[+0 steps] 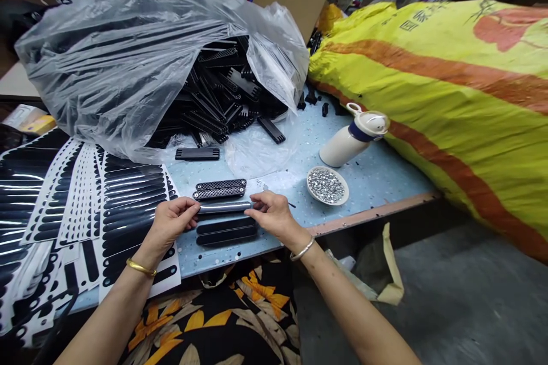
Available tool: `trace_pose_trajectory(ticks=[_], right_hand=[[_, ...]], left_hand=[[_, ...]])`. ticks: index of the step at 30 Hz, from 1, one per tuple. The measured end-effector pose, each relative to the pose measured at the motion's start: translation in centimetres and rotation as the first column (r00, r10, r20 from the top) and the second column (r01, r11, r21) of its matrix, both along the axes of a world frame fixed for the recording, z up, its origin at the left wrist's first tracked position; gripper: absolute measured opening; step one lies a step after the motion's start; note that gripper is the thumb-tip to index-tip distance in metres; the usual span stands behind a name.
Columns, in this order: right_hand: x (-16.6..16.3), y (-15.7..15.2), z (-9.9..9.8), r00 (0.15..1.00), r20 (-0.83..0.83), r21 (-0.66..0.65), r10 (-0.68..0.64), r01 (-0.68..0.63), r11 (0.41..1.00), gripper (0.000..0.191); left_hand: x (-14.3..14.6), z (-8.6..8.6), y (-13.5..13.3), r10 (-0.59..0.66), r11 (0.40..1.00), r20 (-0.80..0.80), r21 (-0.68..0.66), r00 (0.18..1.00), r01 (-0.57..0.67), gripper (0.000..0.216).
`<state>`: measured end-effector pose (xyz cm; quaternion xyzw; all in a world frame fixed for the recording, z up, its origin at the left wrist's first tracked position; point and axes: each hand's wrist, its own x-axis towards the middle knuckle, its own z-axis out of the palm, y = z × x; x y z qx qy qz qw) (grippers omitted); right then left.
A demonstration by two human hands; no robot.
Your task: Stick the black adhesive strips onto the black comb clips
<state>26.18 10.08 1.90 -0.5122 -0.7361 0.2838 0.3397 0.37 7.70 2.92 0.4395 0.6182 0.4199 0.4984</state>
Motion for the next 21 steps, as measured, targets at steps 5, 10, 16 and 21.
trace_pose_trajectory(ticks=[5,10,16,21], right_hand=[[-0.6,0.7,0.1,0.994,0.076,-0.009,0.073,-0.073,0.997,0.016],[-0.5,0.7,0.4,0.985,0.109,0.014,0.133,-0.136,0.991,0.010],[-0.8,0.5,0.3,0.983,0.116,0.034,0.145,-0.150,0.988,0.007],[0.1,0.1,1.2,0.990,0.090,0.044,0.108,-0.112,0.993,0.014]], left_hand=[[-0.1,-0.1,0.0,-0.009,1.000,0.005,-0.006,1.000,0.009,0.020],[-0.1,0.0,-0.1,-0.007,1.000,-0.010,-0.001,1.000,0.007,0.020],[-0.2,-0.3,-0.1,-0.026,0.999,-0.029,0.026,0.999,0.027,0.020],[-0.4,-0.6,-0.7,-0.030,0.993,-0.222,0.103,0.975,0.054,0.026]])
